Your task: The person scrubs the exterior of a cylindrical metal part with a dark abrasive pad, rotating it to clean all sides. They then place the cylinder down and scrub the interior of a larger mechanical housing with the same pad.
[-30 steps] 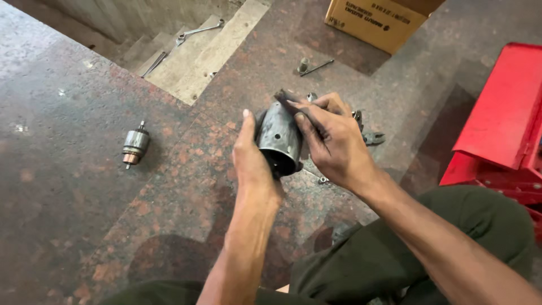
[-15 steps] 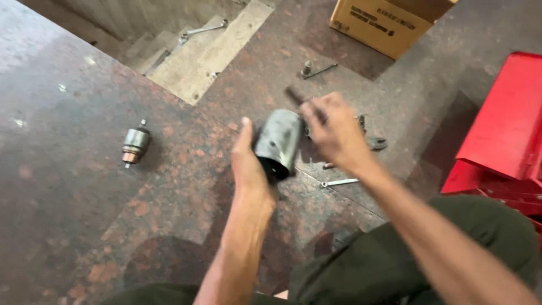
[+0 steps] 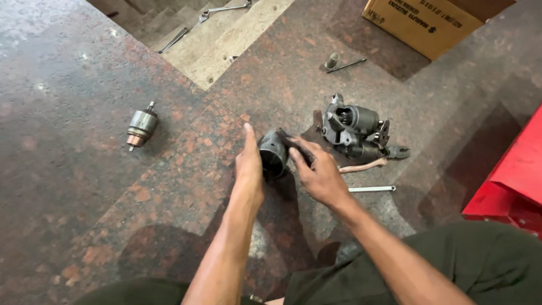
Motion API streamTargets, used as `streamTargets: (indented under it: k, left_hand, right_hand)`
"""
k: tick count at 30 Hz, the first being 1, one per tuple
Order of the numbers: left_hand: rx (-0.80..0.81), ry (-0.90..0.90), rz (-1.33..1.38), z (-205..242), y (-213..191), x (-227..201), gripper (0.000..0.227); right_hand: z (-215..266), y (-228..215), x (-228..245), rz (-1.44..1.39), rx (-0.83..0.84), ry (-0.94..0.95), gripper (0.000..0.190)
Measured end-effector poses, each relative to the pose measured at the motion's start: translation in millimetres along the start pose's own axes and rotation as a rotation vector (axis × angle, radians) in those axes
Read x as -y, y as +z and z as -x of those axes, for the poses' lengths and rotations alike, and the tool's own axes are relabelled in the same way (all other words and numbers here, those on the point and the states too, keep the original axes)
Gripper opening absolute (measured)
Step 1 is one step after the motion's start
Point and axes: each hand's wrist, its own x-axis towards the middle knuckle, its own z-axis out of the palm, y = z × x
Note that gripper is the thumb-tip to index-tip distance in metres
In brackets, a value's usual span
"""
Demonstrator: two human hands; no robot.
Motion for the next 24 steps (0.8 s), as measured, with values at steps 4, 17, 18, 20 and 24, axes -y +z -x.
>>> streamTargets:
  k: [4, 17, 18, 20, 24]
  left_hand:
    - [-0.152, 0.092, -0.212, 0.6, 2.5, 3.3, 0.092]
    - [0.097, 0.359, -0.564, 26.6, -13.8, 14.6, 0.144]
    - [0.104, 0.361, -0.6, 23.2, -17.6, 13.5, 0.144]
    - [0.127, 0.367, -0.668, 14.3, -22.3, 9.5, 0.142]
    - [0.04, 0.599, -0.782, 1.0, -31.1, 8.6, 0.119]
  right_hand:
    - [-5.4, 9.5, -9.4, -0.045, 0.018, 0.048, 0.035]
    - [-19.7, 10.2, -15.1, -0.124, 0.251, 0.019, 0.045]
    - [-18.8, 10.3, -12.1, -0.157, 0.272, 0.039, 0.047]
    - [-17.9, 9.6, -9.8, -0.216, 0.308, 0.079, 0.053]
    - [-23.2, 14.3, -16.2, -0.229, 0.336, 0.095, 0.049]
